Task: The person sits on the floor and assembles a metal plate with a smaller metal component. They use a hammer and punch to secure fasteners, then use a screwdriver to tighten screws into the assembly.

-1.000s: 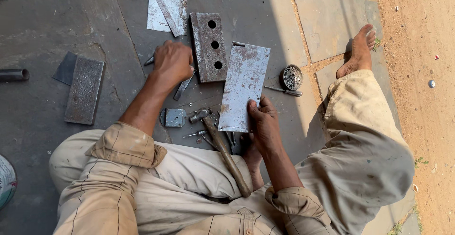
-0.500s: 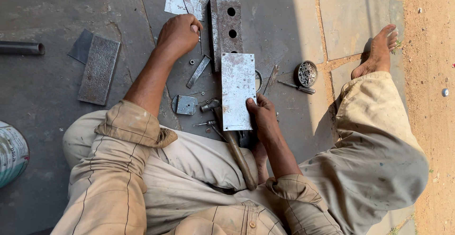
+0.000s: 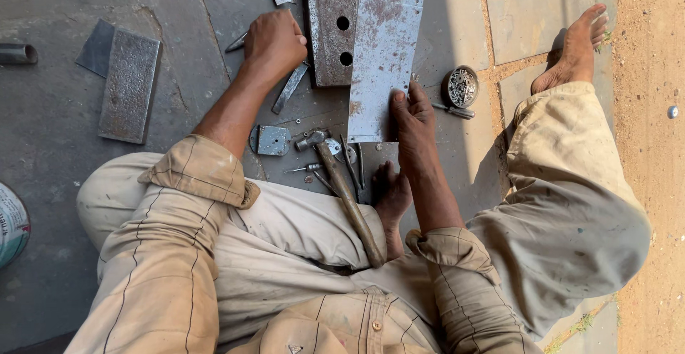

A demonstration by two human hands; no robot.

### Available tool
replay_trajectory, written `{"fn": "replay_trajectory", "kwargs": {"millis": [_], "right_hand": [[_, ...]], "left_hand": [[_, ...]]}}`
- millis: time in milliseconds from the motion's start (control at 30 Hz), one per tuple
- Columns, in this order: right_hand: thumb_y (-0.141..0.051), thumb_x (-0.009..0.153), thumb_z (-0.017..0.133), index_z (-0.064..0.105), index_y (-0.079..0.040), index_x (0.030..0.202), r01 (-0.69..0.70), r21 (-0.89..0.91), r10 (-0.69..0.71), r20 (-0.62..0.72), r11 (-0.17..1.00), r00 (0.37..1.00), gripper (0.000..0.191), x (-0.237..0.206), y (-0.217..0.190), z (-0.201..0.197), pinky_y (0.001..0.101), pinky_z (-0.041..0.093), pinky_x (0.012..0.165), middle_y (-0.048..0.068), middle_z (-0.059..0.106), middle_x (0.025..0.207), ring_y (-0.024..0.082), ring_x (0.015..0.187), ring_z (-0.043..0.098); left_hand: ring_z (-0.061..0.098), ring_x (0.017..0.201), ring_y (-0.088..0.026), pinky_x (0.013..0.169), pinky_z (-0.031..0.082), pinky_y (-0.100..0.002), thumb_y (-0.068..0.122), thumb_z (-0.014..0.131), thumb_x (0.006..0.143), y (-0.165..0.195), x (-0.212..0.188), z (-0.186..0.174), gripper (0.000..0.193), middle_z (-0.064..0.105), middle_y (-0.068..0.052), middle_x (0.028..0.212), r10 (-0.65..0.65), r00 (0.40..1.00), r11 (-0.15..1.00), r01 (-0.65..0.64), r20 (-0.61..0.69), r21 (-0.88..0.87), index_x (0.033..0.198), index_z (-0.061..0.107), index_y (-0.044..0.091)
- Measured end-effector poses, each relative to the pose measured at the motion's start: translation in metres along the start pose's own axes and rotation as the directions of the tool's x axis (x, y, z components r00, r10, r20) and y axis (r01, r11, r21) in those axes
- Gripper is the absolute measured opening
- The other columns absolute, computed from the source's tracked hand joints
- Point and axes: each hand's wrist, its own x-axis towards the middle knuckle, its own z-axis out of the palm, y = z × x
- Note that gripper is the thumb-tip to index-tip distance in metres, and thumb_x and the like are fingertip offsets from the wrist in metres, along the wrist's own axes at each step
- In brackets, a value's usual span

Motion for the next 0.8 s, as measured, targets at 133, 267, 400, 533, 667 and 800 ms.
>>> {"fn": "replay_trajectory", "kwargs": {"millis": [133, 267, 400, 533, 667, 800], "right_hand": [[-0.010, 0.104, 0.060, 0.053, 0.003, 0.141, -0.085, 0.135, 0.076, 0.068, 0.987, 0.995, 0.040, 0.030, -0.001, 0.002, 0.0301, 0.057, 0.101, 0.012, 0.071, 0.128, 0.016, 0.114, 0.069], [0.004, 0.088, 0.070, 0.048, 0.000, 0.143, -0.266, 0.039, 0.262, 0.088, 0.963, 0.961, 0.060, 0.046, 0.011, 0.001, 0.0318, 0.062, 0.084, 0.013, 0.074, 0.115, 0.018, 0.099, 0.073], [0.007, 0.088, 0.074, 0.050, 0.005, 0.144, -0.325, 0.121, 0.324, 0.031, 0.938, 0.946, 0.061, 0.044, 0.023, -0.005, 0.0287, 0.055, 0.062, 0.015, 0.077, 0.107, 0.017, 0.085, 0.073], [0.005, 0.090, 0.072, 0.047, -0.002, 0.149, -0.296, 0.131, 0.299, -0.005, 0.946, 0.954, 0.065, 0.042, 0.023, -0.008, 0.0240, 0.046, 0.052, 0.012, 0.075, 0.104, 0.010, 0.077, 0.066], [0.001, 0.088, 0.071, 0.048, -0.004, 0.152, -0.263, 0.155, 0.268, -0.018, 0.952, 0.963, 0.068, 0.047, 0.020, -0.005, 0.0229, 0.047, 0.050, 0.007, 0.076, 0.113, 0.008, 0.074, 0.065], [0.001, 0.093, 0.070, 0.048, -0.004, 0.153, -0.173, 0.212, 0.173, 0.018, 0.962, 0.985, 0.063, 0.054, 0.018, -0.009, 0.0248, 0.054, 0.056, 0.008, 0.072, 0.126, 0.011, 0.079, 0.067]], "left_hand": [[0.081, 0.085, -0.025, 0.077, 0.065, -0.045, 0.018, 0.063, 0.094, -0.003, 0.002, -0.035, 0.016, 0.078, -0.015, 0.094, -0.178, 0.982, 0.889, 0.187, 0.062, -0.418, 0.107, 0.065, 0.008], [0.075, 0.092, -0.031, 0.079, 0.060, -0.047, 0.006, 0.068, 0.078, -0.014, 0.000, -0.044, 0.025, 0.076, -0.017, 0.097, 0.007, 0.999, 0.999, -0.005, 0.050, -0.050, 0.102, 0.075, 0.011], [0.073, 0.093, -0.033, 0.076, 0.059, -0.046, 0.010, 0.078, 0.068, -0.015, -0.006, -0.019, 0.025, 0.073, -0.020, 0.096, -0.128, 0.968, 0.859, 0.000, 0.215, 0.511, 0.092, 0.076, 0.003], [0.075, 0.092, -0.032, 0.071, 0.062, -0.044, 0.008, 0.073, 0.078, -0.004, -0.012, 0.004, 0.016, 0.077, -0.017, 0.096, -0.068, 0.993, 0.815, 0.000, 0.096, 0.579, 0.092, 0.080, 0.008], [0.074, 0.086, -0.031, 0.071, 0.061, -0.044, 0.017, 0.082, 0.073, 0.004, -0.011, -0.005, 0.021, 0.076, -0.018, 0.091, -0.080, 0.987, 0.817, -0.016, 0.140, 0.577, 0.091, 0.078, 0.006], [0.074, 0.080, -0.028, 0.080, 0.057, -0.041, 0.018, 0.084, 0.077, 0.009, -0.012, -0.023, 0.011, 0.077, -0.012, 0.085, 0.053, 0.985, 0.962, -0.095, 0.166, 0.256, 0.086, 0.082, 0.013]]}}
